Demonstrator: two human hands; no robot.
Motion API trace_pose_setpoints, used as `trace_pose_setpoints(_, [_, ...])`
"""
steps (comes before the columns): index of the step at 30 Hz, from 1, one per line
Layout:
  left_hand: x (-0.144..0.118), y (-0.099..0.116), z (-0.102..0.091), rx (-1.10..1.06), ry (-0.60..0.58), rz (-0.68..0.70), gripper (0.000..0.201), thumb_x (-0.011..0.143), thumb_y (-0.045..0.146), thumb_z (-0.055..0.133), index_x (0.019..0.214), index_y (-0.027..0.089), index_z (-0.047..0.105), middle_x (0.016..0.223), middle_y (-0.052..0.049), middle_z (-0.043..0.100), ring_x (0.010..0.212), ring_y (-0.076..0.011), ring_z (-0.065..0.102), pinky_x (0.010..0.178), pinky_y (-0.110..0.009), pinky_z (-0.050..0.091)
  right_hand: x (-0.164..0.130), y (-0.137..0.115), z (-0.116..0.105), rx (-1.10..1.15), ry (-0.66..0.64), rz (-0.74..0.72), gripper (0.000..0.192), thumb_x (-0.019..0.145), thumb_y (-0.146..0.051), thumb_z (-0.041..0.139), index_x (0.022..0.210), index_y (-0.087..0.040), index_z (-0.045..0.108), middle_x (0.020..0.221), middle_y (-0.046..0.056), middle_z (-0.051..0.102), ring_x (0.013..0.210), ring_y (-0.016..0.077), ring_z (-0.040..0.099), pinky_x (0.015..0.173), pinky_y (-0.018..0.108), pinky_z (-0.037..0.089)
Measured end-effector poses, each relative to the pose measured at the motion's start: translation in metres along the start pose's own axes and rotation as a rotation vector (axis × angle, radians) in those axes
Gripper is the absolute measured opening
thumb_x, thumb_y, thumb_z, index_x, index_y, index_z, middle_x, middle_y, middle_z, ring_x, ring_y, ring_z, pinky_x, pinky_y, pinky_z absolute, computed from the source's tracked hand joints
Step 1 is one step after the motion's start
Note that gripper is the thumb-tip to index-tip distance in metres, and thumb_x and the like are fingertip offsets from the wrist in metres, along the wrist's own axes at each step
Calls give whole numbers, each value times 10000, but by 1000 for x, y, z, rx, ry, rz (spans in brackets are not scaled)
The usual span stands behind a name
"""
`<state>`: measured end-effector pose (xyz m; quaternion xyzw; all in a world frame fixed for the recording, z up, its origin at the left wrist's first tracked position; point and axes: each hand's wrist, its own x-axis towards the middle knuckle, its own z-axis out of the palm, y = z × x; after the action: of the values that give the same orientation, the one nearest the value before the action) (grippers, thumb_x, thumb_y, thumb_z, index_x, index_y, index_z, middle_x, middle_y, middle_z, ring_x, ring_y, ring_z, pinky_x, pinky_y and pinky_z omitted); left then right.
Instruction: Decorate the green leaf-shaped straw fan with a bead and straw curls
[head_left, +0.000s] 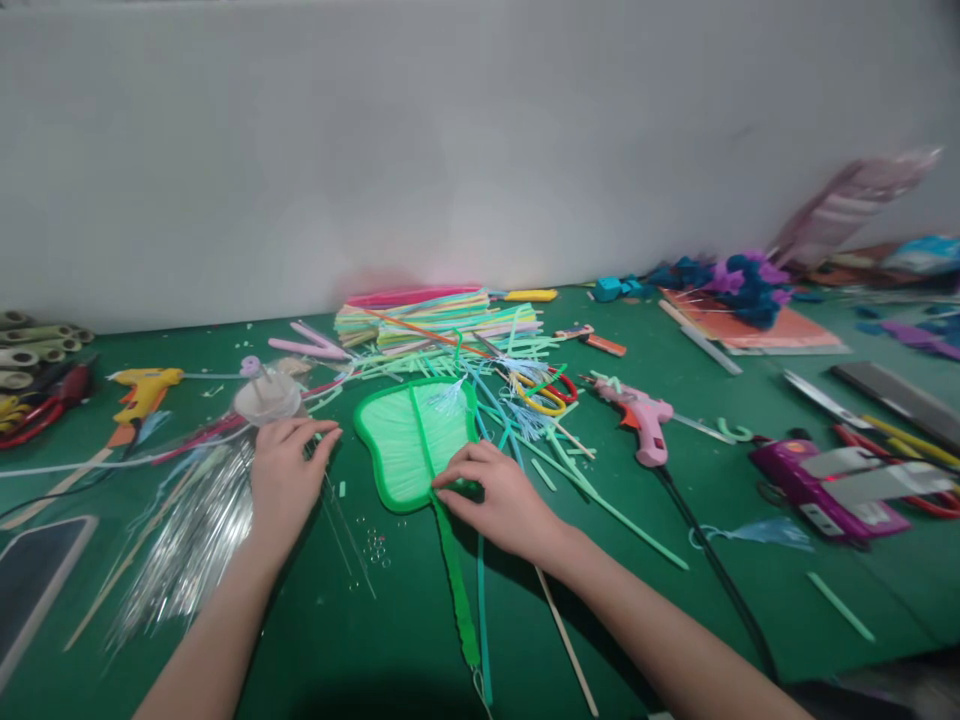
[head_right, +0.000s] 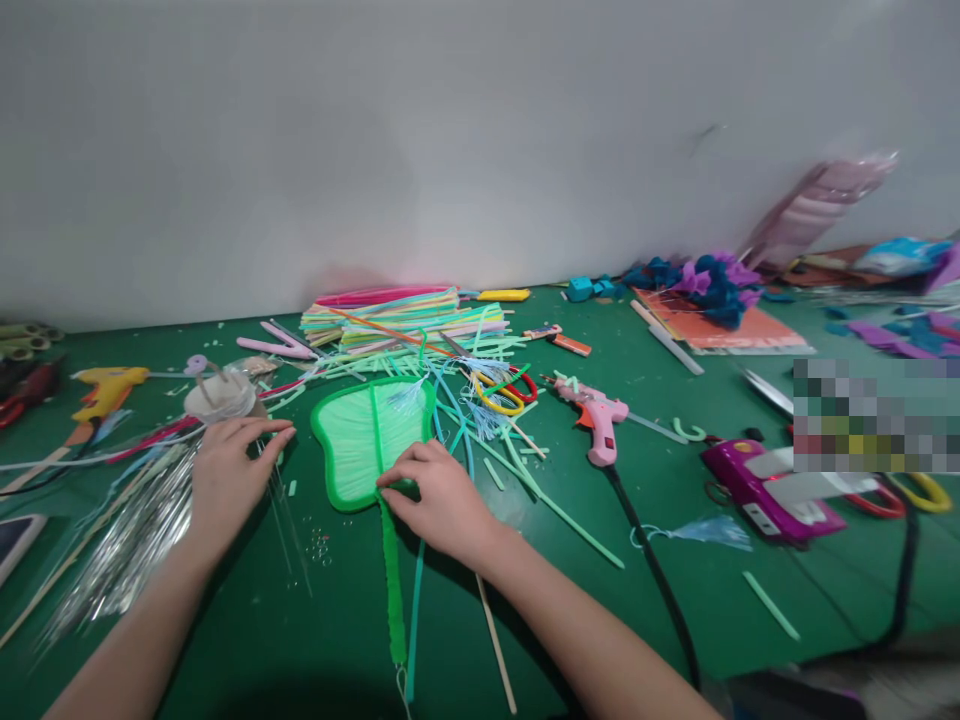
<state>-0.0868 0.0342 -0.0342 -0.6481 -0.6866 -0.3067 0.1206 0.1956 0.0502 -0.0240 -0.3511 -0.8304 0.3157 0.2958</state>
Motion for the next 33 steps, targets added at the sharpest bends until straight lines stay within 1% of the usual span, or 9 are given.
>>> trace_pose_setpoints(5, [1, -5, 2, 7, -20, -13, 315, 899, 456, 520, 906, 219, 728, 897, -93, 685, 938, -295, 568, 884, -429, 445, 0, -1, -1, 35, 20, -1, 133, 823, -130, 679, 906, -219, 732, 902, 37, 678, 898, 202, 605, 876, 397, 460])
trace_pose_setpoints(12, [3, -8, 4, -16, -75, 23, 299, 906, 423, 502, 908, 227, 728, 896, -84, 723, 919, -291, 599, 864, -423, 454, 3, 11, -35, 94, 373, 120, 167, 830, -171, 624, 918, -245, 746, 926, 41, 663, 857, 190, 607, 649, 295, 441])
trace_pose_setpoints(17, [6, -9, 7, -43, -107, 31, 243, 897, 358, 518, 916, 223, 720, 893, -85, 731, 888, -291, 602, 853, -429, 451, 4, 17, -45, 86, 475, 154, 130, 808, -198, 635, 881, -222, 739, 885, 36, 674, 715, 163, 561, 585, 283, 412])
trace_pose_setpoints(20, [7, 0, 3, -84, -89, 35, 259, 904, 364, 520, 995, 211, 707, 965, -102, 721, 942, -296, 589, 902, -458, 432, 5, 18, -41, 81, 468, 133, 135, 818, -196, 618, 876, -223, 736, 883, 38, 676, 762, 175, 579, 637, 296, 436])
trace_pose_setpoints(23, [4, 22, -5, -169, -102, 86, 259, 906, 406, 546, 972, 217, 710, 986, -88, 711, 997, -275, 582, 928, -437, 438, 5, 19, -37, 75, 440, 112, 141, 825, -188, 607, 872, -229, 733, 888, 37, 680, 829, 189, 601, 703, 313, 458])
trace_pose_setpoints(26, [-6, 48, -10, -283, -207, 189, 195, 897, 400, 588, 881, 258, 721, 916, -24, 715, 957, -209, 609, 889, -350, 483, 5, 20, -34, 59, 411, 101, 144, 828, -176, 608, 882, -234, 729, 896, 34, 678, 845, 192, 608, 752, 328, 468])
trace_pose_setpoints(28, [-14, 61, -9, -358, -290, 248, 159, 897, 366, 601, 916, 261, 719, 923, -21, 708, 969, -200, 598, 877, -339, 489, 5, 20, -33, 42, 385, 87, 148, 830, -165, 616, 896, -239, 727, 903, 32, 672, 875, 196, 606, 795, 343, 467])
trace_pose_setpoints(30, [-19, 67, -5, -370, -325, 263, 155, 905, 332, 590, 980, 258, 704, 952, -29, 705, 989, -207, 583, 881, -355, 486, 4, 19, -30, 27, 347, 68, 143, 830, -161, 636, 909, -240, 727, 918, 35, 661, 911, 201, 599, 837, 360, 459])
trace_pose_setpoints(33, [-19, 63, 0, -325, -278, 225, 179, 925, 296, 544, 1022, 247, 686, 967, -42, 707, 996, -229, 573, 907, -405, 467, 2, 14, -21, -7, 252, 29, 119, 828, -202, 690, 935, -236, 731, 934, 42, 649, 945, 210, 574, 871, 381, 446])
